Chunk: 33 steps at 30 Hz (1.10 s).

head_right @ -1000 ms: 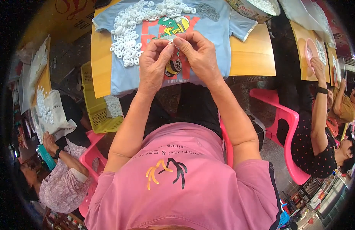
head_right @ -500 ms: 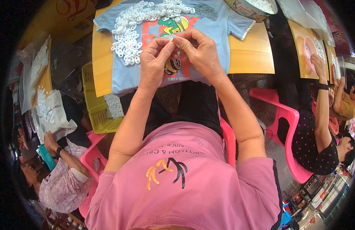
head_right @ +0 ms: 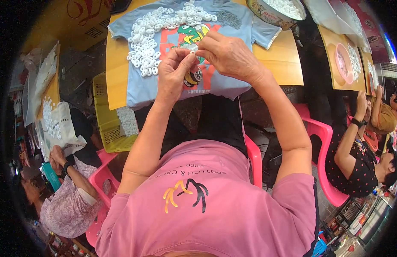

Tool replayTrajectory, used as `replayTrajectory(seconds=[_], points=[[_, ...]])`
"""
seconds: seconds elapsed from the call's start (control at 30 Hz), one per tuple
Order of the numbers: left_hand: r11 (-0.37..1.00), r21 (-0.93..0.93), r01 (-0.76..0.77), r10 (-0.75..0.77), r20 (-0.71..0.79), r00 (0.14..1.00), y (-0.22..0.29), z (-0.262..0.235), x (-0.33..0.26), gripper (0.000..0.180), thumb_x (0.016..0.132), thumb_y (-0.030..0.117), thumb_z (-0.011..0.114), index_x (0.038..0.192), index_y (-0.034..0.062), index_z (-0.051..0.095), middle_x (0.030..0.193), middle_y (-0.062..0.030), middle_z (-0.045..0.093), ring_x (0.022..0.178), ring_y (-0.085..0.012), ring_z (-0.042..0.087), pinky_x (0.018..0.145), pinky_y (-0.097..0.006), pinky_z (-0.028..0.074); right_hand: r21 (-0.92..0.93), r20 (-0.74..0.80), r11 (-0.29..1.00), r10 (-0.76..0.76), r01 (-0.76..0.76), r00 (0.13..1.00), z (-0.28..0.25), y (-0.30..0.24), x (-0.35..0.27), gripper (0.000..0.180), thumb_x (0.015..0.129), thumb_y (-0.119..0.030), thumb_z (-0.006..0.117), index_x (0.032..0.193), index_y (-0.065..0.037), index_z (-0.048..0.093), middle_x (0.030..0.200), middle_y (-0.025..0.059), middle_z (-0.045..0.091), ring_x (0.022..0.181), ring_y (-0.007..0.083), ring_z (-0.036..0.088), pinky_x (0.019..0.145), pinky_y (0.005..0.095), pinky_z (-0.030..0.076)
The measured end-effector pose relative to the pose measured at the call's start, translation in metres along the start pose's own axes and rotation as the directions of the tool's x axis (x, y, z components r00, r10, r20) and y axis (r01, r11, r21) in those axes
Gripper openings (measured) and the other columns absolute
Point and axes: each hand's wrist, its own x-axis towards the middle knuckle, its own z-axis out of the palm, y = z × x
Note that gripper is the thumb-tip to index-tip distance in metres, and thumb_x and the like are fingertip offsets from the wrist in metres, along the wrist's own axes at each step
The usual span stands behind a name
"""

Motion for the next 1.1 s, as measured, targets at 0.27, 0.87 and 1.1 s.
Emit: replayTrajectory(seconds=[0.27,0.87,1.1], points=[[1.0,0.009,0.024,-0.024,0.022,0.999,0.0,-0.002,-0.001,0.013,0.092,0.01,0.064,0.096,-0.0009,0.059,0.085,-0.0049,0.065,0.075,-0.009,0.064,0.068,-0.022,0.054,0.06,0.1,0.997,-0.059,0.053,0.993,-0.002,0.002,0.006,0.011,0.087,-0.008,0.061,0.085,0.0,0.054,0.079,0.0145,0.053,0.073,0.0356,0.054,0.061,0.0418,0.043],[0.999,0.027,0.039,-0.038,-0.035,0.999,0.003,0.002,-0.002,0.013,0.093,0.012,0.064,0.097,0.0011,0.059,0.082,-0.003,0.064,0.071,-0.0071,0.061,0.065,-0.021,0.05,0.252,0.122,0.96,0.09,-0.118,0.988,-0.003,0.025,0.016,0.015,0.091,-0.013,0.061,0.089,0.002,0.06,0.077,0.0123,0.056,0.07,0.0291,0.054,0.064,0.0343,0.045],[0.999,-0.025,0.025,-0.025,-0.035,0.999,0.001,0.003,-0.001,0.013,0.093,0.012,0.063,0.098,0.001,0.058,0.083,-0.0029,0.063,0.071,-0.0079,0.061,0.065,-0.021,0.051,-0.143,-0.249,0.933,0.288,-0.329,0.925,0.014,0.076,0.036,0.019,0.087,-0.018,0.065,0.101,-0.005,0.069,0.093,0.0134,0.064,0.086,0.0318,0.063,0.073,0.041,0.049]])
